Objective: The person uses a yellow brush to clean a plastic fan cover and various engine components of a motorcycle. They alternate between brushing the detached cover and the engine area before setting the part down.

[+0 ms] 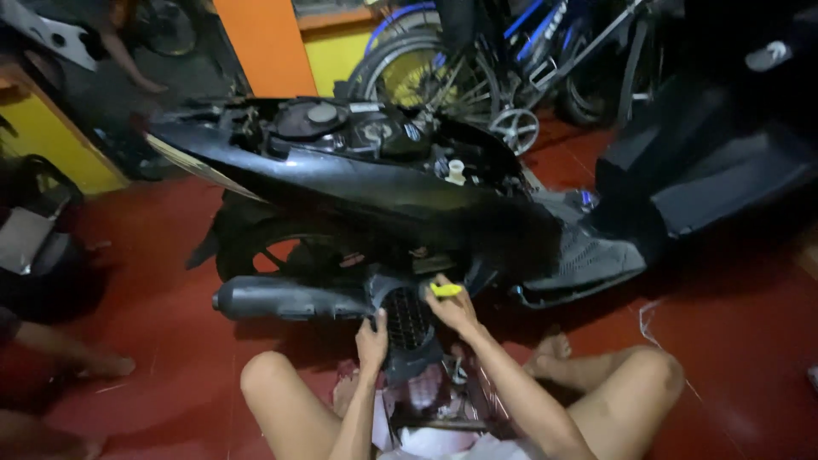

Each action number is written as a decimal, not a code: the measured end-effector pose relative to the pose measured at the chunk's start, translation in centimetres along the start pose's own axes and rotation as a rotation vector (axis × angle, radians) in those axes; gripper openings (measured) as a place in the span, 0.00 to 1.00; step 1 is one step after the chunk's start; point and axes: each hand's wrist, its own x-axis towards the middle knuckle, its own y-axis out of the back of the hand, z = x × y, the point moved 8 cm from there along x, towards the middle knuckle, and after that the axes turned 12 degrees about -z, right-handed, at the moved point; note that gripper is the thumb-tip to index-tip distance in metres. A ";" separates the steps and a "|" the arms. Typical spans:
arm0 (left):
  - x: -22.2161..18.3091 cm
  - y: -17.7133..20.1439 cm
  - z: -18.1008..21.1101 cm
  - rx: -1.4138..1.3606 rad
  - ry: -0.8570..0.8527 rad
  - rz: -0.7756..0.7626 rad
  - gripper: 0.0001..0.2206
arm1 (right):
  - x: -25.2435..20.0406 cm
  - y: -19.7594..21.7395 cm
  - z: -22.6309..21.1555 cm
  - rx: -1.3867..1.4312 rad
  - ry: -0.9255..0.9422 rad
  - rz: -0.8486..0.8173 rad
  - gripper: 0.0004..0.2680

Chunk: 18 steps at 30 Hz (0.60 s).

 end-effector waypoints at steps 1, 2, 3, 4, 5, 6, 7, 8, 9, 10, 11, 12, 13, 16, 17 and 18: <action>-0.3 -0.4 0.3 -0.025 -0.021 -0.055 0.41 | -0.4 -0.9 0.5 -0.085 0.063 0.074 0.06; -0.5 -0.8 0.6 -0.051 -0.041 -0.110 0.44 | -0.8 -1.9 1.0 -0.170 0.125 0.148 0.06; 0.3 -1.1 -0.3 -0.046 -0.041 -0.115 0.44 | -2.5 -2.8 0.5 -0.168 0.120 0.150 0.06; 1.0 -1.5 -0.8 -0.046 -0.115 -0.124 0.38 | -3.9 -4.6 0.1 0.043 0.156 0.043 0.05; 1.8 -2.0 -1.1 -0.048 -0.190 -0.131 0.32 | -5.3 -6.3 -0.5 0.253 0.194 -0.065 0.06; 1.7 -1.8 -0.7 -0.046 -0.189 -0.134 0.32 | -5.6 -5.5 -1.9 0.254 0.191 -0.063 0.06; 1.3 -1.8 -0.6 -0.084 -0.178 -0.135 0.32 | -6.3 -4.7 -4.1 0.130 0.275 -0.062 0.07; 0.9 -1.8 -0.4 -0.121 -0.167 -0.136 0.33 | -7.0 -4.0 -6.3 0.006 0.359 -0.060 0.08; 1.2 -2.1 -1.1 -0.125 -0.163 -0.132 0.33 | -6.0 -4.0 -5.6 0.005 0.361 -0.067 0.08; 1.6 -2.5 -2.0 -0.199 -0.146 -0.133 0.34 | -4.5 -4.2 -3.1 0.238 0.162 -0.113 0.09; 2.0 -2.8 -2.7 -0.269 -0.132 -0.139 0.34 | -3.4 -4.8 -0.7 0.470 -0.045 -0.149 0.11; 1.5 -2.5 -2.2 -0.270 -0.130 -0.140 0.34 | -3.2 -5.1 -0.4 0.470 -0.047 -0.150 0.11; 1.1 -2.3 -1.6 -0.284 -0.127 -0.137 0.33 | -3.0 -5.5 -0.2 0.437 -0.048 -0.170 0.12; 0.1 -2.0 -0.1 -0.288 -0.110 -0.132 0.33 | -2.5 -5.5 1.6 0.347 -0.026 -0.188 0.13; -0.2 -2.0 0.4 -0.284 -0.097 -0.122 0.34 | -2.2 -5.2 2.2 0.287 0.005 -0.193 0.13; -0.2 -2.5 -0.1 -0.288 -0.095 -0.121 0.34 | -2.4 -5.2 2.2 0.283 0.004 -0.197 0.13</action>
